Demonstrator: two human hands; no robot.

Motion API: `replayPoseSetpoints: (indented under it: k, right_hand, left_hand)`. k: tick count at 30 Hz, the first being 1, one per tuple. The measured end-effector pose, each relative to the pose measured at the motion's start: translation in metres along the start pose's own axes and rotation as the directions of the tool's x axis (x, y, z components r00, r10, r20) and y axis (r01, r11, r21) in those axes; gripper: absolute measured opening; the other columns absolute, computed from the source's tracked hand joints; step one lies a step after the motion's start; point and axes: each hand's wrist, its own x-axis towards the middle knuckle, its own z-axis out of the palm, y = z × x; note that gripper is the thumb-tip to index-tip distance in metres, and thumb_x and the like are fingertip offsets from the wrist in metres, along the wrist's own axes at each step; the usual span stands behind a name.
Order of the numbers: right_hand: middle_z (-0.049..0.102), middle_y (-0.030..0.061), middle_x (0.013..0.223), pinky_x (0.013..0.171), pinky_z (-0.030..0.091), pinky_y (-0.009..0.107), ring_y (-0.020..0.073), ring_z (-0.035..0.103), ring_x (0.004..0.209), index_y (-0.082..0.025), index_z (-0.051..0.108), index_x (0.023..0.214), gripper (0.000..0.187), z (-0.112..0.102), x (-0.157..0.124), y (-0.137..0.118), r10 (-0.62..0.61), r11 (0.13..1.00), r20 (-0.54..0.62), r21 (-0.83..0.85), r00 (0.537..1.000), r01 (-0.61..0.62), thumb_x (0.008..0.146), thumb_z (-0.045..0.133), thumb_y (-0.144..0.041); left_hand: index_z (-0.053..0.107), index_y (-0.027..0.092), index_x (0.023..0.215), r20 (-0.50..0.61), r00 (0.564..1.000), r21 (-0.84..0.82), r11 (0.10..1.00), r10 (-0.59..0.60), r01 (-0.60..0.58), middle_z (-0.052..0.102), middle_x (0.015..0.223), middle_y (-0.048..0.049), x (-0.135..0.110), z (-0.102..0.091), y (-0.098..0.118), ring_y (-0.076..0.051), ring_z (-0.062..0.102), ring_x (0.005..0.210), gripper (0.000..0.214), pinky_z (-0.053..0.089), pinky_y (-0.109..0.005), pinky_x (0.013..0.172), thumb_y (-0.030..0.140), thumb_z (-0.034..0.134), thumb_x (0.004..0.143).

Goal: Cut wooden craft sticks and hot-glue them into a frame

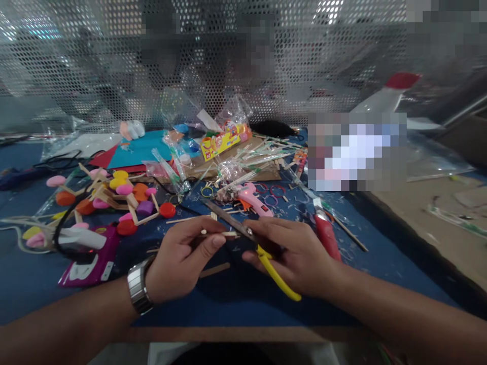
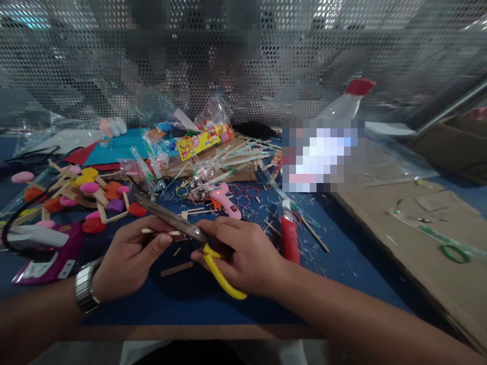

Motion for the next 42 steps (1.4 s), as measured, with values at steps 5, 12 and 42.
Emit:
replayPoseSetpoints:
  k: [5, 12, 42]
  right_hand:
    - [0.069, 0.0054, 0.088, 0.064, 0.052, 0.027, 0.0163, 0.063, 0.073, -0.018, 0.064, 0.114, 0.028, -0.002, 0.002, 0.002, 0.065, 0.996, -0.062, 0.067, 0.996, -0.061, 0.090, 0.066, -0.035]
    - [0.067, 0.0066, 0.091, 0.070, 0.054, 0.030, 0.0185, 0.063, 0.079, -0.019, 0.063, 0.113, 0.031, -0.002, 0.005, 0.003, -0.007, 0.995, -0.037, 0.103, 0.999, 0.011, 0.087, 0.071, -0.032]
    - [0.063, 0.0081, 0.107, 0.082, 0.053, 0.034, 0.0215, 0.063, 0.091, -0.022, 0.049, 0.128, 0.040, 0.003, -0.001, 0.009, 0.149, 0.979, -0.074, 0.151, 0.986, -0.136, 0.092, 0.062, -0.035]
  left_hand:
    - [0.070, 0.018, 0.089, -0.042, 0.999, 0.055, 0.998, 0.019, -0.016, 0.069, 0.065, -0.0010, 0.000, -0.001, -0.002, -0.011, 0.061, 0.052, 0.017, 0.049, -0.017, 0.048, 0.030, 0.061, 0.097]
    - [0.071, 0.017, 0.084, -0.049, 0.994, 0.028, 0.995, 0.094, -0.093, 0.074, 0.077, -0.0046, 0.003, -0.002, 0.000, -0.014, 0.068, 0.065, 0.018, 0.055, -0.020, 0.057, 0.028, 0.063, 0.096]
    - [0.069, 0.020, 0.125, 0.006, 0.982, -0.262, 0.947, -0.191, 0.185, 0.050, 0.067, 0.0014, -0.002, 0.001, -0.002, -0.011, 0.044, 0.061, 0.032, 0.040, -0.023, 0.057, 0.035, 0.054, 0.101]
